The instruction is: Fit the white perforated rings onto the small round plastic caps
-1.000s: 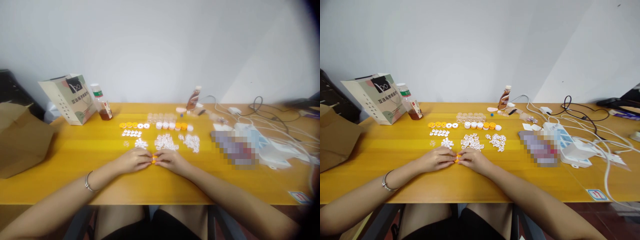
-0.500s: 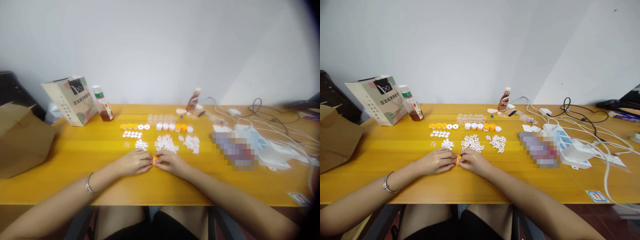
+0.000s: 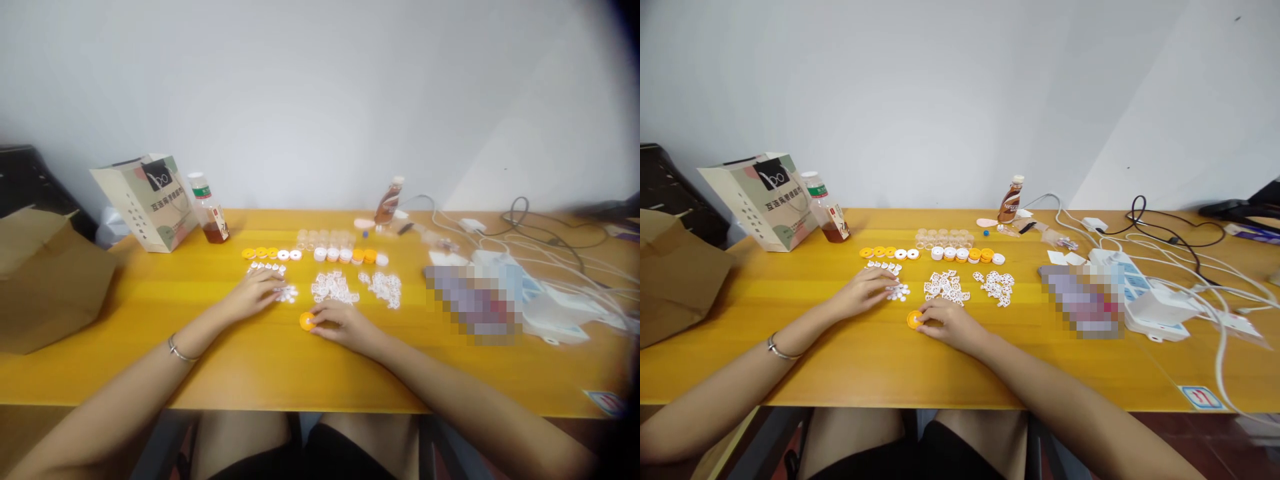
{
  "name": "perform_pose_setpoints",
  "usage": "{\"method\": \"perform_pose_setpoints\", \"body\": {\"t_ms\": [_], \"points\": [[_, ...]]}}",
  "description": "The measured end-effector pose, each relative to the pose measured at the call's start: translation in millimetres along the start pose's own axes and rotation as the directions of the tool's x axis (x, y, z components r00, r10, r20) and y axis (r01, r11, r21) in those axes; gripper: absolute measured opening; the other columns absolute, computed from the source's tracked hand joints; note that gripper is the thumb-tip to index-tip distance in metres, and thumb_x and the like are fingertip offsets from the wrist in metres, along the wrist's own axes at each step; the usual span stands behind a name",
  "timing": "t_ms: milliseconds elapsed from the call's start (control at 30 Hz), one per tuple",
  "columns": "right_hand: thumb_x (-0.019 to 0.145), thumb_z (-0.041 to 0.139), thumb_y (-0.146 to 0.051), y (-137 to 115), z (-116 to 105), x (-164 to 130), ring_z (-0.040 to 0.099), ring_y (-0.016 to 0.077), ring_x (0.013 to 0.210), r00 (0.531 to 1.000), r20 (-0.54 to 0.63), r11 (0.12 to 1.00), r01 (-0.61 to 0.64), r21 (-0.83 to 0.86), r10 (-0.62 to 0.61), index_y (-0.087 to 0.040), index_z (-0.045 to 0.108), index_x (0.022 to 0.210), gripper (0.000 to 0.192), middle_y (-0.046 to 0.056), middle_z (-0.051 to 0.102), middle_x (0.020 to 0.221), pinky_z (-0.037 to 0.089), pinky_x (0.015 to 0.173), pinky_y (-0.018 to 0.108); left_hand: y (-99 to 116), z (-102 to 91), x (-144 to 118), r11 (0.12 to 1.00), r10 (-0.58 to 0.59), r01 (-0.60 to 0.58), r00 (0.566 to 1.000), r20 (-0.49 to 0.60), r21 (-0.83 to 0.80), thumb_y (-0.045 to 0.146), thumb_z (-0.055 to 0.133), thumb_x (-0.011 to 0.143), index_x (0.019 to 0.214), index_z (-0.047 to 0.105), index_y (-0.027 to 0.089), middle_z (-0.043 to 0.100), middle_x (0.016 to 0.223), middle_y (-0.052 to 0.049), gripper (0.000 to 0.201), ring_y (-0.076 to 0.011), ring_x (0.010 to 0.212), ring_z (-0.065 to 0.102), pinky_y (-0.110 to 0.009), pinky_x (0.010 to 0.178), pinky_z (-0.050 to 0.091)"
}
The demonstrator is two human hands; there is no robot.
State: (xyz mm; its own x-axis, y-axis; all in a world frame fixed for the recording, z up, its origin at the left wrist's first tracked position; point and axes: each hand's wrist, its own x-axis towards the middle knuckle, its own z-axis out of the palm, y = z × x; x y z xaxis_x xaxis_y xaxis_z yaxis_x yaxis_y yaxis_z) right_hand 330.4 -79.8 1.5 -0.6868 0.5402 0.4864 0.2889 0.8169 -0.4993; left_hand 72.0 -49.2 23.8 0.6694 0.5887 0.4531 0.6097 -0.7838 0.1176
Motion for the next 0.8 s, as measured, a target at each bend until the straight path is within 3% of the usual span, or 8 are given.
{"method": "perform_pose_setpoints", "body": {"t_ms": [167, 567, 700, 800], "points": [[0.078, 0.056, -0.026, 0, 0, 1, 0.060, 0.0169, 0.085, 1.000, 0.005, 1.000, -0.002, -0.003, 0.002, -0.019, 0.061, 0.083, 0.010, 0.008, 0.064, 0.091, 0.047, 0.076, 0.031, 3, 4.8, 2, 0.999, -0.013, 0.011, 0.999, 0.038, 0.050, 0.024, 0.047, 0.083, 0.103, 0.058, 0.024, 0.054, 0.107, -0.006, 0.024, -0.0196, 0.100, 0.047, -0.036, 0.085, 0.038], [0.078, 0.056, -0.027, -3, -2, 2, 0.059, 0.0164, 0.083, 1.000, 0.003, 0.999, -0.031, 0.022, 0.031, -0.020, 0.058, 0.082, 0.009, 0.006, 0.064, 0.088, 0.047, 0.075, 0.030, 0, 8.5, 4, 0.999, 0.044, -0.044, 0.998, -0.045, 0.013, 0.023, 0.050, 0.081, 0.089, 0.062, 0.020, 0.059, 0.097, -0.006, 0.015, -0.0161, 0.091, 0.052, -0.031, 0.080, 0.040], [0.075, 0.059, -0.027, -6, -3, 2, 0.059, 0.0161, 0.078, 0.996, 0.005, 0.996, -0.090, 0.006, 0.090, -0.019, 0.056, 0.082, 0.011, 0.005, 0.064, 0.084, 0.047, 0.071, 0.029, 17, 6.8, 6, 0.995, 0.095, -0.095, 0.988, -0.122, 0.001, 0.023, 0.051, 0.081, 0.090, 0.060, 0.020, 0.060, 0.095, -0.005, 0.013, -0.0152, 0.091, 0.052, -0.031, 0.081, 0.039], [0.073, 0.060, -0.027, -6, -3, 2, 0.059, 0.0158, 0.076, 0.992, 0.006, 0.992, -0.126, -0.015, 0.127, -0.019, 0.055, 0.084, 0.015, 0.004, 0.063, 0.082, 0.047, 0.070, 0.028, 37, 8.0, 7, 0.985, 0.172, -0.174, 0.978, -0.119, -0.014, 0.023, 0.051, 0.081, 0.091, 0.059, 0.020, 0.061, 0.093, -0.004, 0.013, -0.0137, 0.090, 0.052, -0.029, 0.081, 0.038]]}}
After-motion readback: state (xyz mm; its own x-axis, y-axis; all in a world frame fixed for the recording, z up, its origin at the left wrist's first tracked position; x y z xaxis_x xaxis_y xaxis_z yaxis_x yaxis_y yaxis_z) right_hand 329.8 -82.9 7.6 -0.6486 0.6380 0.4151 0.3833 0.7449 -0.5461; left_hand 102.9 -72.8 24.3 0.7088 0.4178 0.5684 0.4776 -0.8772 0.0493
